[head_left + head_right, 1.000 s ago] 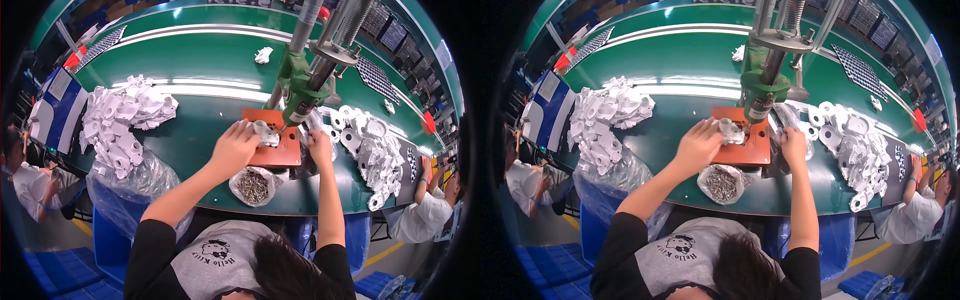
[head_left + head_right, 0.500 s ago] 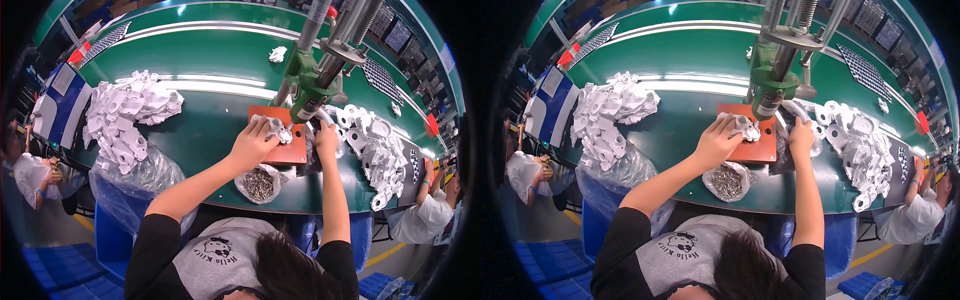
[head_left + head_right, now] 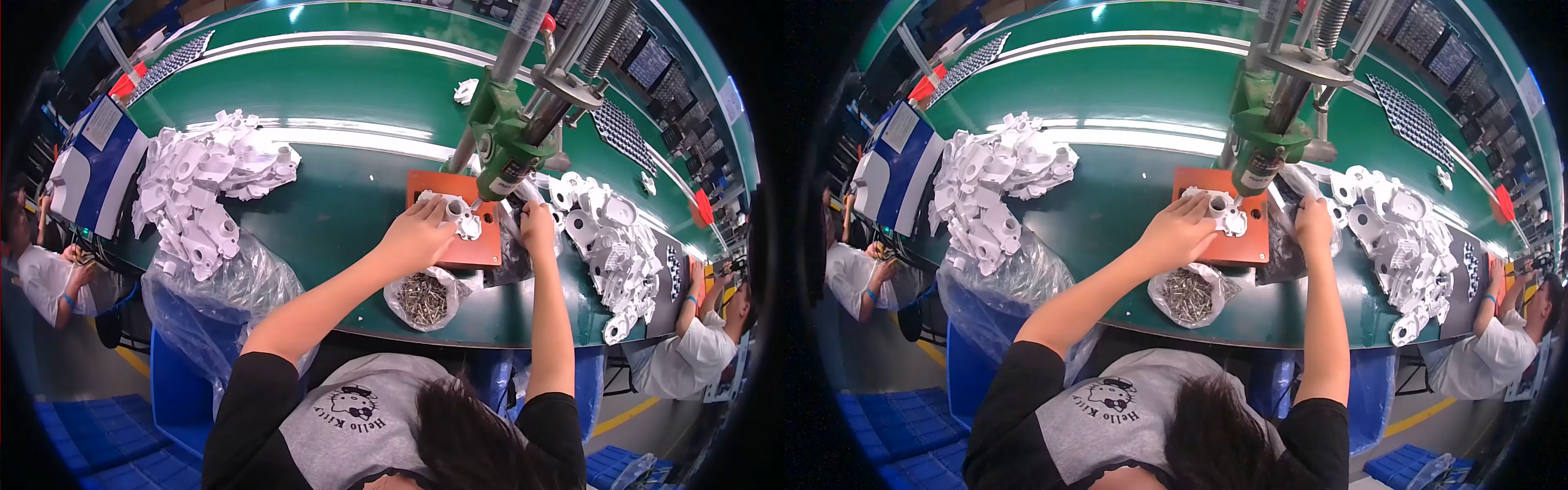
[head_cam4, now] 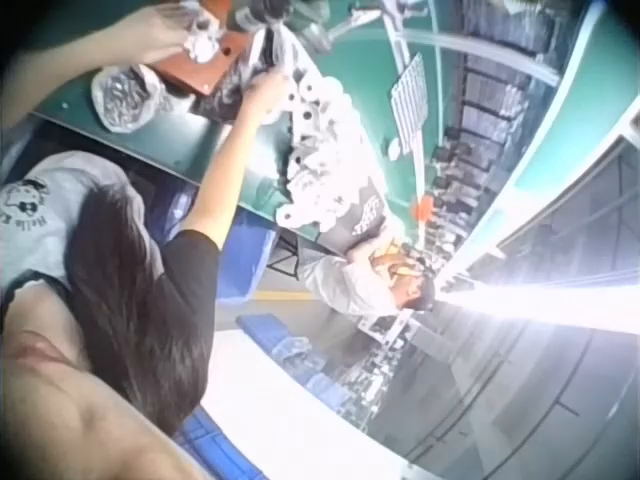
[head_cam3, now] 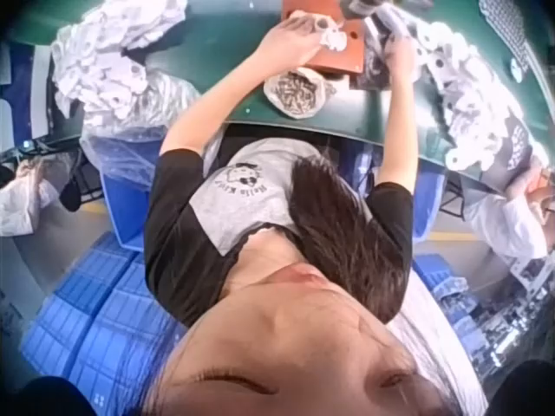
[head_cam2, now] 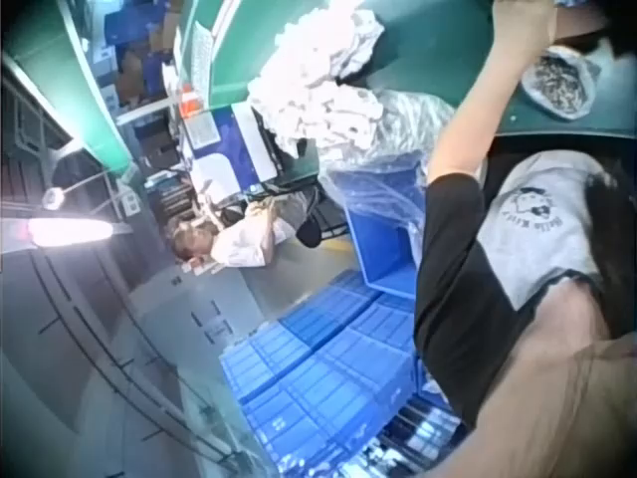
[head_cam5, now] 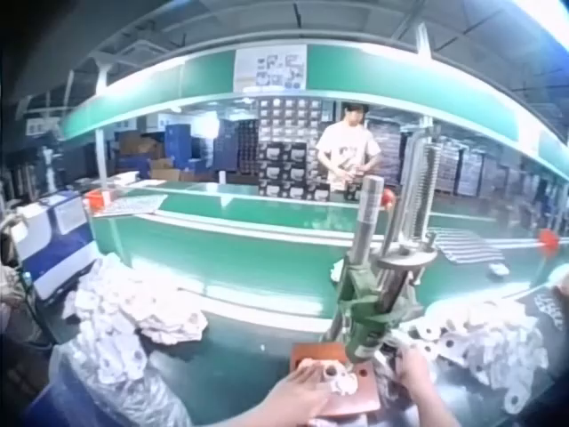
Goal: Assembling small white plastic components using a manual press machine and metal rivets.
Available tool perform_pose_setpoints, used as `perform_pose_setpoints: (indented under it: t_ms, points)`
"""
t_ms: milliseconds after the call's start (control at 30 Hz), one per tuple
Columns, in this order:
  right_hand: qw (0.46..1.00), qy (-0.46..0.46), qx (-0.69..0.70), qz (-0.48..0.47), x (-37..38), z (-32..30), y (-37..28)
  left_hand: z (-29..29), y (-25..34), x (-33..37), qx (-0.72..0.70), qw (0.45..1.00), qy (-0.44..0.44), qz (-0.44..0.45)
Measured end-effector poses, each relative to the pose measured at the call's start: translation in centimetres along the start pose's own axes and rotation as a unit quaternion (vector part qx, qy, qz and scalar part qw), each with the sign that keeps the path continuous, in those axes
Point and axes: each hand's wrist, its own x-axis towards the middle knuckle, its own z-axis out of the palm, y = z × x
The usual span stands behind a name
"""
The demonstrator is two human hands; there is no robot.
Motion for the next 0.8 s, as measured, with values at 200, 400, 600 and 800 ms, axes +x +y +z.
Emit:
perform_pose_setpoints:
  t_ms: [200,400,600,800]
  points:
    - [1.0,0.012,-0.026,-0.006,-0.2,-0.5,-0.7,0.3,0.4,-0.3,-0.01,0.999,0.037,-0.017]
    - [0.996,0.006,-0.055,-0.069,-1.1,-1.0,-1.0,0.8,0.4,-0.6,-0.023,0.997,0.06,-0.034]
    - [0.999,-0.021,-0.049,-0.004,-0.3,-0.6,-0.3,1.2,0.2,-0.8,-0.023,0.997,0.06,-0.04]
    - [0.996,-0.026,-0.063,-0.048,-0.2,-0.4,0.2,0.8,0.5,-0.8,-0.028,0.996,0.068,-0.048]
